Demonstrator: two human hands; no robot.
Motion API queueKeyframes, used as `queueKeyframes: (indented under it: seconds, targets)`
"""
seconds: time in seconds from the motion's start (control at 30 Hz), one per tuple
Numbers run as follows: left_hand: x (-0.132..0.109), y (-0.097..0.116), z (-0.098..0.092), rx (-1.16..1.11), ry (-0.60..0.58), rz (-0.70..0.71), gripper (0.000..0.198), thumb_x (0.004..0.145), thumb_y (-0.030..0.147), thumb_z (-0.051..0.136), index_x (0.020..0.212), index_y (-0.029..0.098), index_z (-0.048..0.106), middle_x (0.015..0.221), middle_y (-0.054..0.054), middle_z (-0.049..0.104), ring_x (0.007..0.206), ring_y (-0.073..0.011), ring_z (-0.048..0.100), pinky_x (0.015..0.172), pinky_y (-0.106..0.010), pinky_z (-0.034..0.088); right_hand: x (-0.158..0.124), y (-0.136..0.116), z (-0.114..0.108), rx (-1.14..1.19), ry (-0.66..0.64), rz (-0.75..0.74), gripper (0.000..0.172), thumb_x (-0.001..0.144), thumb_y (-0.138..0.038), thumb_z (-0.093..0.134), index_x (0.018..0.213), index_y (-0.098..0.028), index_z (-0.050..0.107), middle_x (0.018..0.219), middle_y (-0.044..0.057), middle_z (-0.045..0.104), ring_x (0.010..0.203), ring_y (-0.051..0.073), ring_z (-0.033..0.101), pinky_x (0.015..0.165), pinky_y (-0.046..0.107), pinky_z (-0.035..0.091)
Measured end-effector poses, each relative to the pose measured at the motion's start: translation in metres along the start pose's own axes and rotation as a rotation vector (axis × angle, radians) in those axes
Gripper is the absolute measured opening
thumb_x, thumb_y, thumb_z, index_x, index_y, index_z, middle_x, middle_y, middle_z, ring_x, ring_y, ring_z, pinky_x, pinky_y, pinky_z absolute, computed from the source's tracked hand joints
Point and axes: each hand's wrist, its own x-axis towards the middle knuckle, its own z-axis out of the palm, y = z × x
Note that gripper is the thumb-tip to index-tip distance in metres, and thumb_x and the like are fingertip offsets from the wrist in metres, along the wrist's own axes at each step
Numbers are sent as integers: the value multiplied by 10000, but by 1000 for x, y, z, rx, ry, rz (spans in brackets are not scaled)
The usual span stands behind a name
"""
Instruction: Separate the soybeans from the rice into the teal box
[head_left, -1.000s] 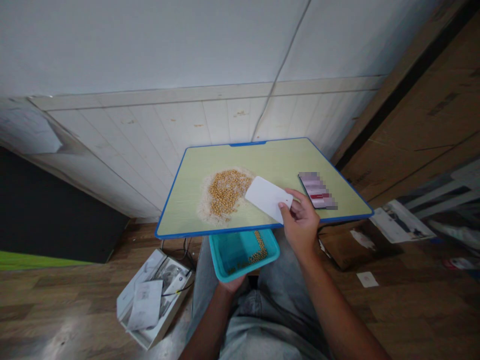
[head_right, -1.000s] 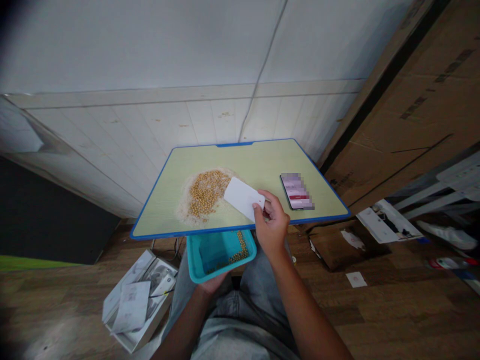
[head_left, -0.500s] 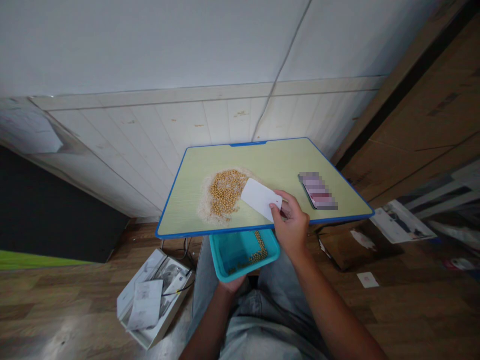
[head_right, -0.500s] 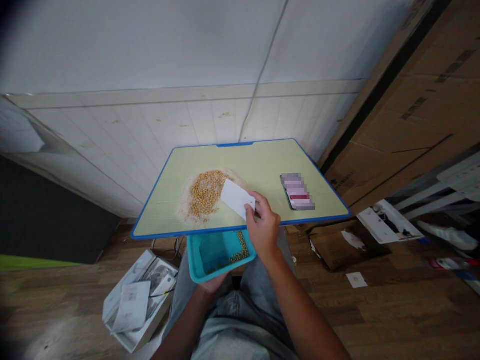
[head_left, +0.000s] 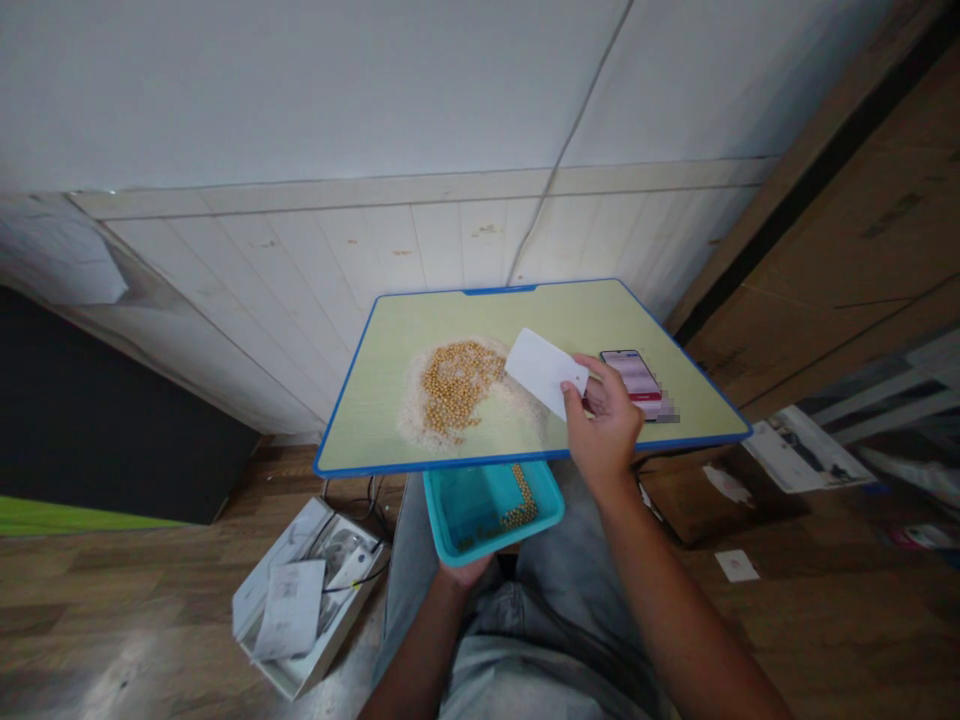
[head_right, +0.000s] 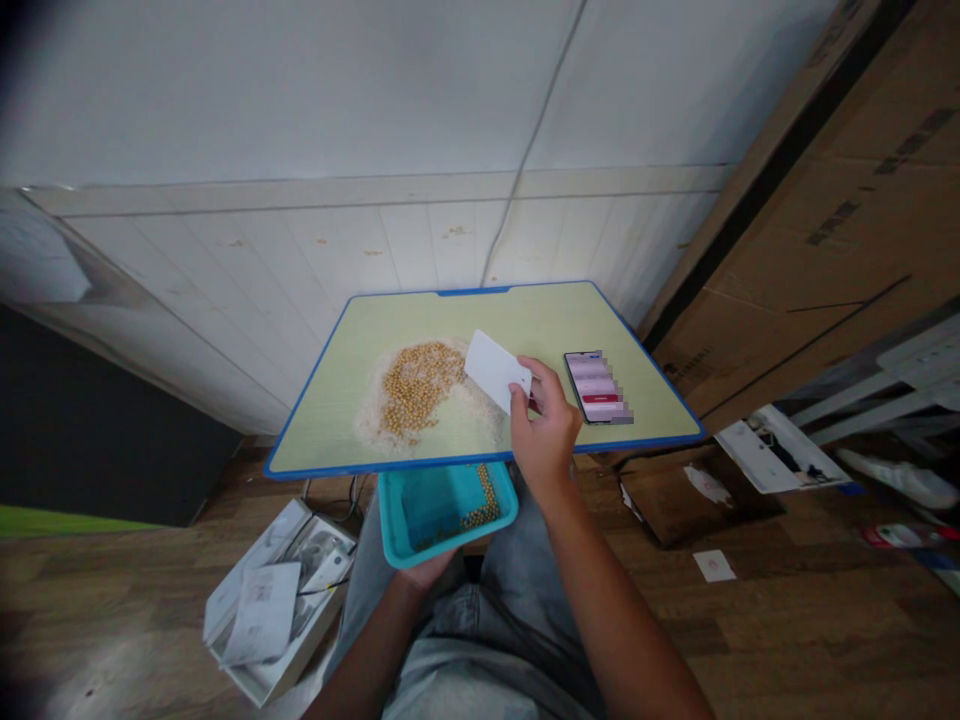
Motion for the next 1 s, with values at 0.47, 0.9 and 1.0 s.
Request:
queueKeyframes:
  seconds: [0.47, 0.9, 1.0]
  targets:
    - [2, 3, -7, -13, 12, -67, 562, 1180, 726, 607, 1331, 383, 1025, 1590, -81, 977, 1978, -401, 463, 1613, -705, 361, 41, 3, 16, -97, -238, -132, 338, 1068, -302, 790, 1365, -295, 950, 1174, 64, 976, 960, 297, 910, 977, 409, 764]
    - [-4, 9, -1, -19, -40, -109, 622, 1241, 588, 477, 1144, 391, 1059, 1377, -70, 1035, 1851, -367, 661, 1600, -700, 379, 42, 11, 25, -74, -279, -191, 356, 1045, -275, 746, 1345, -274, 939, 1090, 49, 950, 865, 264, 860, 878, 377, 731]
    - [-4, 9, -1, 0, -44, -95, 602, 1226, 640, 516, 1153, 388, 1058, 1362, -75, 1037, 1869, -367, 638, 1591, -694, 403, 40, 10, 25, -40, -248, -174, 344, 1062, -295, 759, 1354, -268, 938, 1092, 55, 941, 901, 269, 865, 903, 386, 736]
